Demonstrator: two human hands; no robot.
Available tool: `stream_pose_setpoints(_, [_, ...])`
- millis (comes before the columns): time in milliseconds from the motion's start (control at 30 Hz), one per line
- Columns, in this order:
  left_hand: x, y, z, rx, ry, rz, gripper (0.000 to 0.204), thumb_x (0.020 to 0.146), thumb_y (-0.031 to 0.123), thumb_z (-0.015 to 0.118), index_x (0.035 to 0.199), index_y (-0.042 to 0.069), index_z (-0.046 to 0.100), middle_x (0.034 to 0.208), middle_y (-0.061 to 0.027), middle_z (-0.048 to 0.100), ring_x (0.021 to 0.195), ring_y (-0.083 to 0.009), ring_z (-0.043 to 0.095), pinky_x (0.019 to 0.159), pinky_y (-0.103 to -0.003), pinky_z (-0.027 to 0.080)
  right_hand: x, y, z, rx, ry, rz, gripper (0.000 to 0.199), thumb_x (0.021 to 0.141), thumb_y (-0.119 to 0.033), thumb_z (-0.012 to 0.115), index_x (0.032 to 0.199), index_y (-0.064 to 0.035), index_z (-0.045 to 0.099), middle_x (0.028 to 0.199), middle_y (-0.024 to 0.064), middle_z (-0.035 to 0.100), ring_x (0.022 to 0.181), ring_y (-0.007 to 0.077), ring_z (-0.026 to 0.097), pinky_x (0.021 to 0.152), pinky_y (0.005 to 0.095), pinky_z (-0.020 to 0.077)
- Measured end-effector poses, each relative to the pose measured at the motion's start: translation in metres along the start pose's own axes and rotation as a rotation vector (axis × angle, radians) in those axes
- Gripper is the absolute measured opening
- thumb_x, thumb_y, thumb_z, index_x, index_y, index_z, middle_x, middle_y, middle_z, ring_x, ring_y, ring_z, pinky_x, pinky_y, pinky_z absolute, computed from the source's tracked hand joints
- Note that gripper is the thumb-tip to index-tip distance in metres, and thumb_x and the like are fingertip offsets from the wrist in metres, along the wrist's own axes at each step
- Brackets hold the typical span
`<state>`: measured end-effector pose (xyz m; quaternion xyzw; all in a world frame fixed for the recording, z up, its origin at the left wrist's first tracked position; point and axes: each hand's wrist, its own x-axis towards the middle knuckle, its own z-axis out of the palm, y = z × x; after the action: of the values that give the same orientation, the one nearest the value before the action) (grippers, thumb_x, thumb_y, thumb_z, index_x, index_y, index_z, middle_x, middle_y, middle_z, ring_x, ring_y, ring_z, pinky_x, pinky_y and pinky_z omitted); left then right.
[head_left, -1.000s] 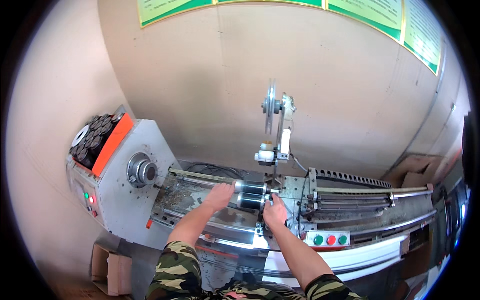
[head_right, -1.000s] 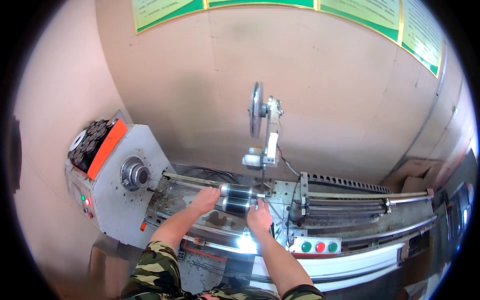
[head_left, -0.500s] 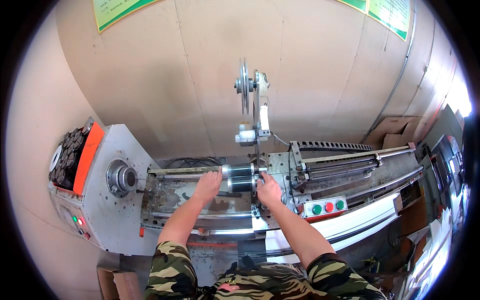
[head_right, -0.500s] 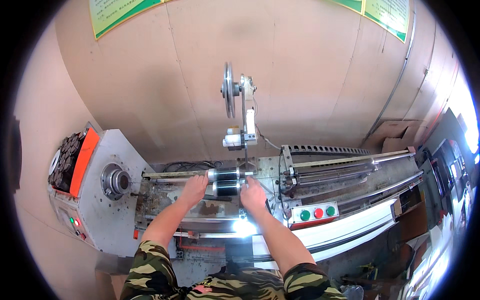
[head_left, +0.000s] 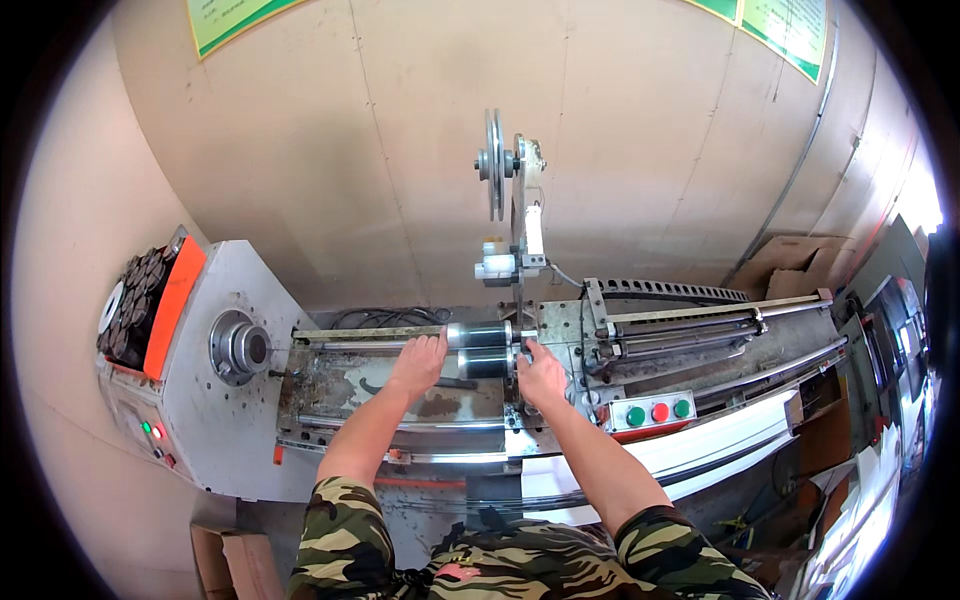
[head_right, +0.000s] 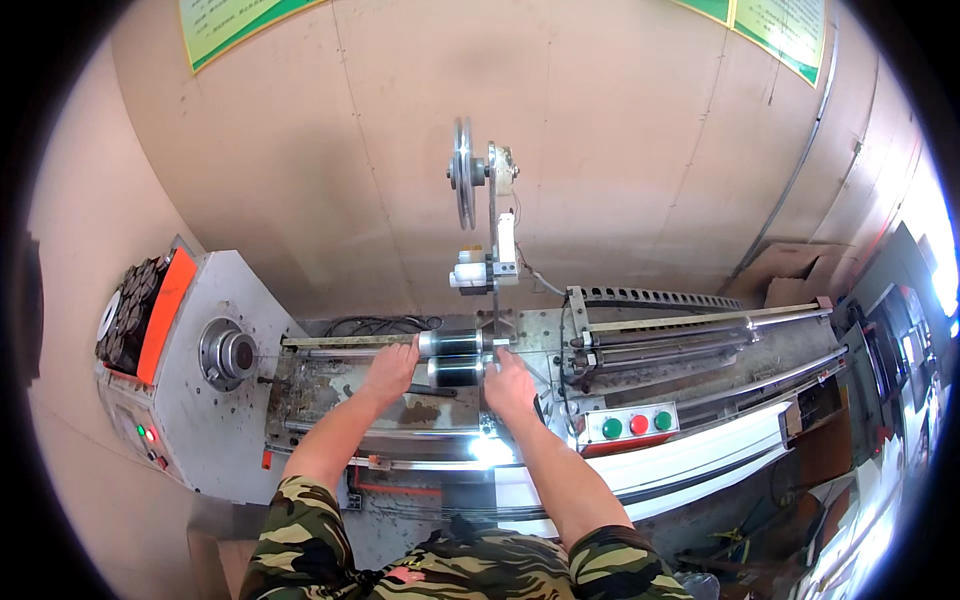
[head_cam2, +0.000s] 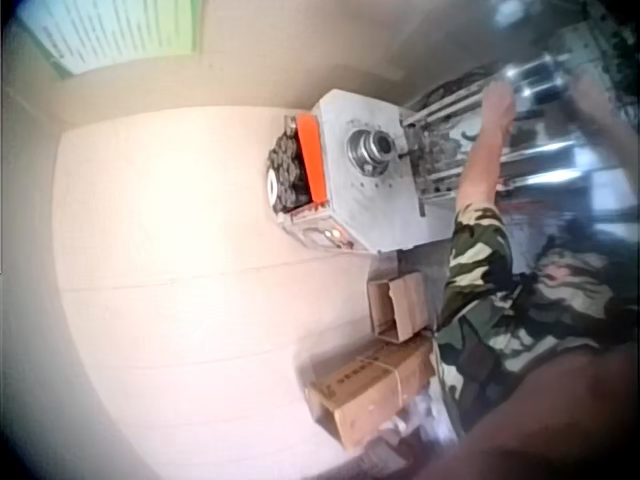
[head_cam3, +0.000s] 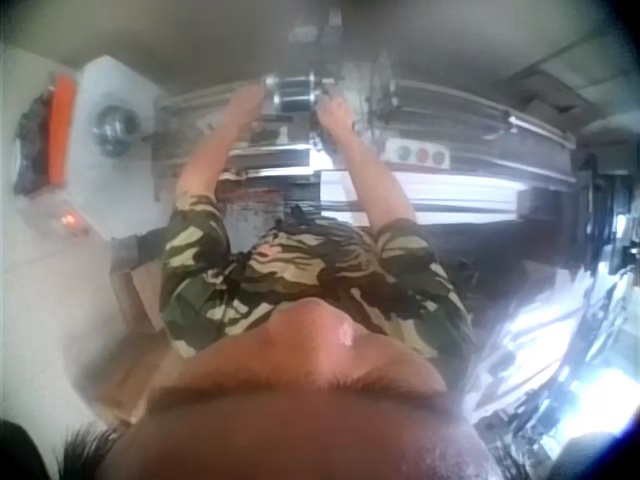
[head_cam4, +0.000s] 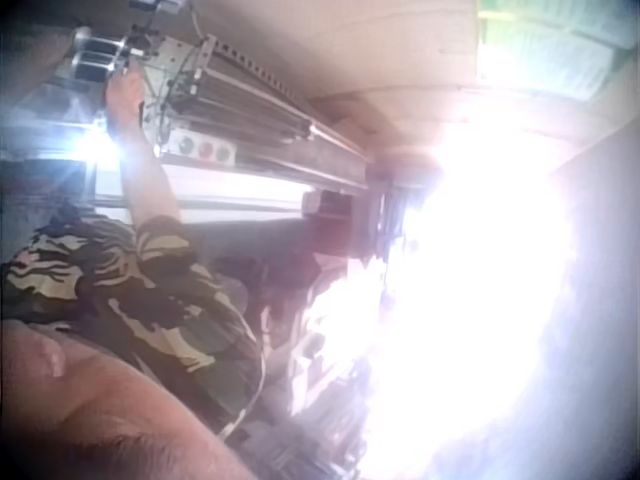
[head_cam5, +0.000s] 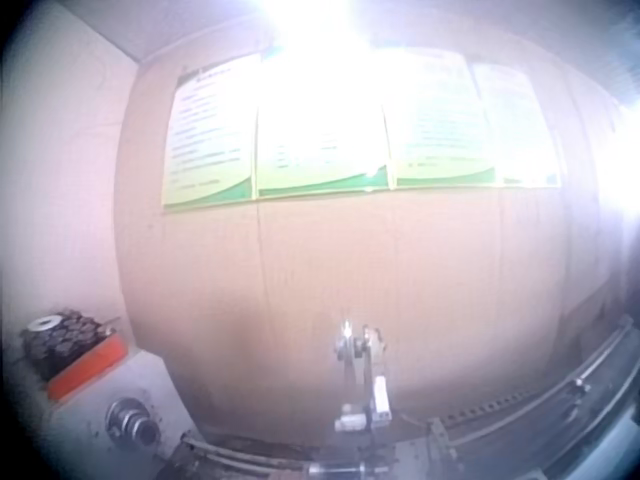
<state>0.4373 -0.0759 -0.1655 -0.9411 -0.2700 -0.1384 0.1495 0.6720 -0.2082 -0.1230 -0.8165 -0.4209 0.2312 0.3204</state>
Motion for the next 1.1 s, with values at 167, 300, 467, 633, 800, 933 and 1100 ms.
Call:
stream_pose_setpoints(167, [0.003,0.002,-0.003,0.013,-0.016,-0.004,0.058,0.083,0.009,0.057,0.138,-0.009,0.049,0.085,-0.0099,0.058,0.079,-0.0254,0.058,0.069,-0.038,0.047,0.000,0.000,-0.002,0.016,-0.010,0.005,0.044,0.093,-0.030,0.061,0.133,-0.0099,0.061,0.137,0.0145,0.060,0.122,0.0377,0.058,0.103,0.0459,0.0459])
stream_pose_setpoints(300, [0.006,0.006,-0.008,-0.006,-0.051,-0.009,0.059,0.082,0.008,0.057,0.138,-0.009,0.048,0.085,-0.0104,0.059,0.080,-0.0262,0.058,0.069,-0.039,0.048,0.000,0.002,-0.005,0.026,-0.014,-0.004,0.044,0.093,-0.029,0.061,0.132,-0.0092,0.061,0.135,0.0151,0.060,0.120,0.0379,0.059,0.101,0.0463,0.0468])
stream_pose_setpoints(467, [0.006,0.006,-0.002,0.015,-0.173,-0.061,0.058,0.085,0.010,0.056,0.140,-0.006,0.048,0.089,-0.0075,0.058,0.086,-0.0223,0.057,0.075,-0.037,0.047,0.000,0.002,-0.007,0.015,-0.030,-0.002,0.043,0.094,-0.029,0.060,0.133,-0.0105,0.061,0.135,0.0146,0.060,0.119,0.0388,0.060,0.100,0.0475,0.0476])
stream_pose_setpoints(633, [0.010,0.011,-0.007,0.020,-0.160,-0.039,0.059,0.084,0.009,0.056,0.140,-0.007,0.047,0.090,-0.0087,0.059,0.088,-0.0233,0.058,0.076,-0.038,0.047,-0.001,0.004,-0.012,0.042,-0.022,-0.016,0.043,0.094,-0.030,0.060,0.133,-0.0119,0.061,0.134,0.0144,0.060,0.117,0.0398,0.060,0.098,0.0484,0.0483])
stream_pose_setpoints(800, [0.011,0.011,-0.006,-0.016,-0.168,-0.036,0.060,0.083,0.006,0.056,0.140,-0.010,0.045,0.091,-0.0120,0.060,0.088,-0.0274,0.059,0.076,-0.039,0.048,-0.002,0.005,-0.014,0.055,-0.010,-0.011,0.042,0.094,-0.030,0.060,0.133,-0.0131,0.061,0.134,0.0144,0.060,0.115,0.0408,0.061,0.097,0.0491,0.0490])
stream_pose_setpoints(933, [0.014,0.014,-0.010,-0.015,-0.158,-0.034,0.061,0.083,0.007,0.056,0.140,-0.010,0.045,0.091,-0.0117,0.060,0.088,-0.0270,0.059,0.077,-0.039,0.048,-0.001,0.009,-0.014,0.052,-0.003,-0.015,0.042,0.094,-0.030,0.060,0.132,-0.0132,0.061,0.134,0.0147,0.060,0.113,0.0411,0.062,0.095,0.0494,0.0496])
stream_pose_setpoints(1100, [0.015,0.013,-0.009,0.010,-0.222,-0.041,0.057,0.088,0.013,0.055,0.141,-0.006,0.046,0.092,-0.0097,0.060,0.089,-0.0249,0.059,0.078,-0.039,0.049,-0.001,0.011,-0.013,0.048,0.005,-0.013,0.041,0.094,-0.030,0.060,0.131,-0.0126,0.062,0.133,0.0156,0.060,0.113,0.0412,0.062,0.095,0.0496,0.0501])
